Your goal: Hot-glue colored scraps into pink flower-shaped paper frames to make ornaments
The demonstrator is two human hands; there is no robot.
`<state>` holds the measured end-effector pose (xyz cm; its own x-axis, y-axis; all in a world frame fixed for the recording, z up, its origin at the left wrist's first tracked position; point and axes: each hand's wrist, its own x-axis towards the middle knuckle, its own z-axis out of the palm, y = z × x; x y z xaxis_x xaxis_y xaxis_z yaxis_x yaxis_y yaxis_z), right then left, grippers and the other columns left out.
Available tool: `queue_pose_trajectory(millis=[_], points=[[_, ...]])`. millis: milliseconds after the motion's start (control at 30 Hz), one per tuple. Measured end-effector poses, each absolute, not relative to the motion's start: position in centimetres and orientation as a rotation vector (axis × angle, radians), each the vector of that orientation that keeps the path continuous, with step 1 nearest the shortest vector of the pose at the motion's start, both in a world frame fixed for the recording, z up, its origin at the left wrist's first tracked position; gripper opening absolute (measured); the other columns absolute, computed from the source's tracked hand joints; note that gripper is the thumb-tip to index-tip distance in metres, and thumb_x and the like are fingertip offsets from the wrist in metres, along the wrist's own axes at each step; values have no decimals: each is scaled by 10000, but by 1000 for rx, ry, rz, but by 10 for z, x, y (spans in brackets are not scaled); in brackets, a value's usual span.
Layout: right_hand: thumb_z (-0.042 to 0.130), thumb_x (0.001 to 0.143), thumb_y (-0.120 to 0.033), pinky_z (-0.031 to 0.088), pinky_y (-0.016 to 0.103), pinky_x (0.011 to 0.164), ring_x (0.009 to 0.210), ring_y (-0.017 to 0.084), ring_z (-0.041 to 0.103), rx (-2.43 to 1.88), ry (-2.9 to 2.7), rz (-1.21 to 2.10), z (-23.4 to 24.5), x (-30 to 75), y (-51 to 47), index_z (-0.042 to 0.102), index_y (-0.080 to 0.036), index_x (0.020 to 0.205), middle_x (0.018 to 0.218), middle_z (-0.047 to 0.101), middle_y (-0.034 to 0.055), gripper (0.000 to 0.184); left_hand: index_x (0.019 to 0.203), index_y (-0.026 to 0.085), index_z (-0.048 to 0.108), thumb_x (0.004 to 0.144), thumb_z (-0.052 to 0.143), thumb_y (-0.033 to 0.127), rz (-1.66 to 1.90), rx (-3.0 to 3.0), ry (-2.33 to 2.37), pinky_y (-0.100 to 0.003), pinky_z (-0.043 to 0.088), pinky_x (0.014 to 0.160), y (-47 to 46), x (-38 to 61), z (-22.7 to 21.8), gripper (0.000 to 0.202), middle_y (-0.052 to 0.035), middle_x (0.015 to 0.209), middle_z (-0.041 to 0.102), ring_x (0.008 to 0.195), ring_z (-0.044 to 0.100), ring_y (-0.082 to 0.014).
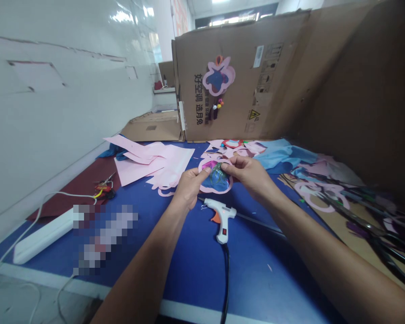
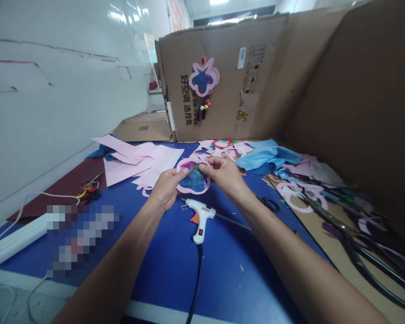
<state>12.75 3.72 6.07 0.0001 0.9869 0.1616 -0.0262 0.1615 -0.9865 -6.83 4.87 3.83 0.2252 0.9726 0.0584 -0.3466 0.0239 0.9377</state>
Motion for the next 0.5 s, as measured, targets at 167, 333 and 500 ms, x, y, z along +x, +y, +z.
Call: queue_pose_trajectory(millis=[167, 333, 500], points=[[995, 743, -638, 549, 356, 674, 670, 173, 622, -1059, -1264, 1133, 59, 129, 37, 723, -237, 846, 787, 710, 4, 496, 922, 159, 887, 727, 1039, 579, 1198, 1063, 791, -401, 608, 905, 49, -70, 38, 488, -116, 903, 869, 821, 784, -225], [1008, 705, -647, 514, 332, 647, 627, 156, 596, -1055, -1283, 1111, 57, 128, 38, 710, -228, 787, 707, 683, -11, 521, 951, 162, 894, 737, 1033, 565, 1198, 1060, 775, -400, 612, 904, 47, -69, 41, 477, -118, 938, 873, 830, 782, -222], [1022, 669, -644, 503, 307, 629, 619, 142, 588, -1063, -1271, 1128, 57, 127, 39, 704, -220, 785, 699, 677, -20, 542, 961, 162, 892, 698, 1050, 558, 1226, 1056, 776, -379, 610, 864, 47, -69, 42, 501, -99, 913, 863, 811, 766, -215]])
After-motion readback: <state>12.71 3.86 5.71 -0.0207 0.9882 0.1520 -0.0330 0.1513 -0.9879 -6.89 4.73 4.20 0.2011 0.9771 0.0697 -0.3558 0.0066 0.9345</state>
